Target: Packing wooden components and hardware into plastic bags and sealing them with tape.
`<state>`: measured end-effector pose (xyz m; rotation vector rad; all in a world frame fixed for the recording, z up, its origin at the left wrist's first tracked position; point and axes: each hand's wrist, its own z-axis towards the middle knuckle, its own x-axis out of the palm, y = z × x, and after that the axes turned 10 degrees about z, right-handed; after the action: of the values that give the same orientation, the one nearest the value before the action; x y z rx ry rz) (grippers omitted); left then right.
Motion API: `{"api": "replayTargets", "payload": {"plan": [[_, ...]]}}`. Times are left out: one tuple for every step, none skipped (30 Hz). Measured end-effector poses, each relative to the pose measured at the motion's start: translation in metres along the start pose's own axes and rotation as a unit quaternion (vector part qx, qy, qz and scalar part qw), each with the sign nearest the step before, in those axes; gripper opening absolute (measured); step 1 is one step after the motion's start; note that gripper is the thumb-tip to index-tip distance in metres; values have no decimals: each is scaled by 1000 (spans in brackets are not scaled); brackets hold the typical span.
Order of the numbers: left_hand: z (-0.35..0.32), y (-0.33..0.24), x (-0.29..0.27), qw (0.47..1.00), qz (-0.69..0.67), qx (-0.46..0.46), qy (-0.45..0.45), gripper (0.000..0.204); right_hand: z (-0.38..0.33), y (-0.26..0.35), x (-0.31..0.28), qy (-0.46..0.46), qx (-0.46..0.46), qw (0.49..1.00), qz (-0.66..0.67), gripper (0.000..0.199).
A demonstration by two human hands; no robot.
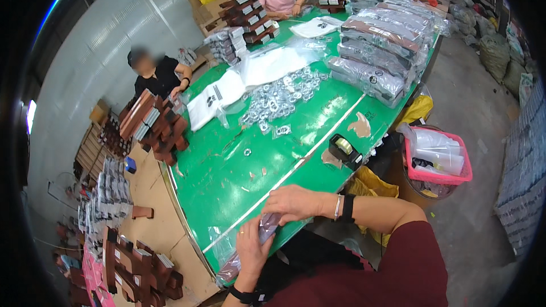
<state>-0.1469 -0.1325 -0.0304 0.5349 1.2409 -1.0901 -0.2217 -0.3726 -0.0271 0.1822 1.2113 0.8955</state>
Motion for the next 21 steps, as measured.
{"api": "replayTargets", "payload": {"plan": [[-2, 2, 0, 1000, 6, -11, -6, 68, 4, -3, 1, 6, 4, 1000, 10, 59], [-2, 3, 1, 1000, 12, -26, -12, 67, 7, -8, 2, -4, -21, 999, 40, 58], [3, 3, 7, 999, 21, -35, -17, 67, 2, -11, -2, -2, -34, 998, 43, 58], [8, 5, 12, 1000, 1, -5, -22, 67, -4, -11, -5, -40, -30, 998, 40, 58], [9, 4, 15, 999, -19, 24, -23, 67, -11, -9, -5, -77, -24, 996, 42, 58], [9, 2, 16, 1000, -6, 1, -27, 67, -13, -8, -7, -65, -43, 995, 57, 58], [13, -6, 17, 999, -7, 20, -40, 67, -22, -3, -14, -62, -2, 997, 41, 58], [15, -13, 19, 998, -8, 37, -56, 67, -25, -2, -20, -54, 36, 998, 24, 57], [15, -20, 21, 998, -3, 17, -59, 67, -29, -1, -24, -41, 24, 998, 32, 57], [19, -21, 21, 999, -8, 15, -52, 67, -28, -2, -27, -45, 26, 998, 20, 57], [21, -23, 21, 999, -15, 15, -44, 67, -27, -3, -28, -50, 31, 998, 7, 57], [22, -23, 19, 999, -18, 8, -45, 67, -25, -4, -28, -43, 30, 999, 8, 57], [21, -19, 18, 999, -19, 4, -46, 64, -19, -6, -27, -40, 35, 999, 5, 57], [20, -25, 21, 998, -30, -1, -49, 62, -23, -6, -28, -30, 46, 998, -2, 56], [19, -13, 26, 996, -7, 5, -83, 57, -16, -8, -20, -58, 25, 998, 0, 56], [17, -8, 36, 992, 5, 0, -123, 53, -16, -10, -13, -69, 7, 998, -2, 56], [19, -14, 31, 990, 3, 23, -142, 52, -23, -9, -10, -102, -1, 995, -2, 55], [21, -19, 24, 992, 2, 28, -121, 53, -28, -5, -10, -100, 23, 994, 23, 58], [20, -27, 19, 996, 20, 10, -88, 58, -37, 1, -6, -160, 20, 987, 12, 61], [21, -24, 19, 997, 19, 15, -80, 61, -35, 13, 0, -215, 64, 974, 37, 61], [19, -22, 19, 997, 21, 20, -72, 64, -39, 26, 8, -270, 105, 955, 63, 62]]}}
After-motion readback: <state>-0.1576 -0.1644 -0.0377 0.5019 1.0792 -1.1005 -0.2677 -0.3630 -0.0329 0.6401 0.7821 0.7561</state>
